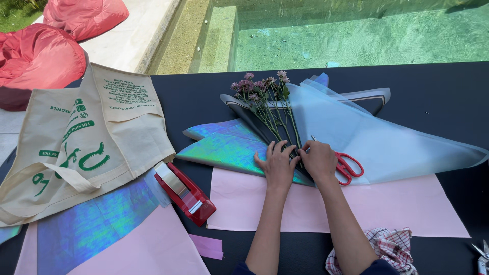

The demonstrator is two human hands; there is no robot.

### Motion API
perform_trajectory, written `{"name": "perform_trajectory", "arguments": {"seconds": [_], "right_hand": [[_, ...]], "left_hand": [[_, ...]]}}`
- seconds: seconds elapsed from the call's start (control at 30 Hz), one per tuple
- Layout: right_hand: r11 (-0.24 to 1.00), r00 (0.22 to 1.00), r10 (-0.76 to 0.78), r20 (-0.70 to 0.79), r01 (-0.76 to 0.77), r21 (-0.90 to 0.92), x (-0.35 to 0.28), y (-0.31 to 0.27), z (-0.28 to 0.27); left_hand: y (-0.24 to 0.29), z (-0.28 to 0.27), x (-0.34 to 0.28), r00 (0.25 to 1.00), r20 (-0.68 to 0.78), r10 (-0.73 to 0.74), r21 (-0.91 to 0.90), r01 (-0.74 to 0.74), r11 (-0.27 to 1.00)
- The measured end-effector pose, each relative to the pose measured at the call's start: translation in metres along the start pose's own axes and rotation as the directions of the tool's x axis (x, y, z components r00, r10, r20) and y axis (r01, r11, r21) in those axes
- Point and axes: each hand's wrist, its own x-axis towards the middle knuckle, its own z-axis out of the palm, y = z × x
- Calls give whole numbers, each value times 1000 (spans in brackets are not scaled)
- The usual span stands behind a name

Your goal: The person trims flower stems with shears and wipes them with a cloth before placing them into a bouquet on a table.

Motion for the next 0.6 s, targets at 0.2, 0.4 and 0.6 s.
{"name": "perform_trajectory", "arguments": {"seconds": [0.2, 0.4, 0.6], "right_hand": [[996, 1000, -5, -15, 6, 94, -5, 4, -1], [982, 999, 27, -41, -19, 189, -16, 17, -18], [963, 984, 121, -133, -83, 256, -39, 53, -78]], "left_hand": [[12, -16, -2, 999, -48, -7, -61, 4, 998], [34, -25, -10, 999, -32, -13, -115, 9, 993], [94, -21, -21, 995, -76, 63, -199, -77, 977]]}}
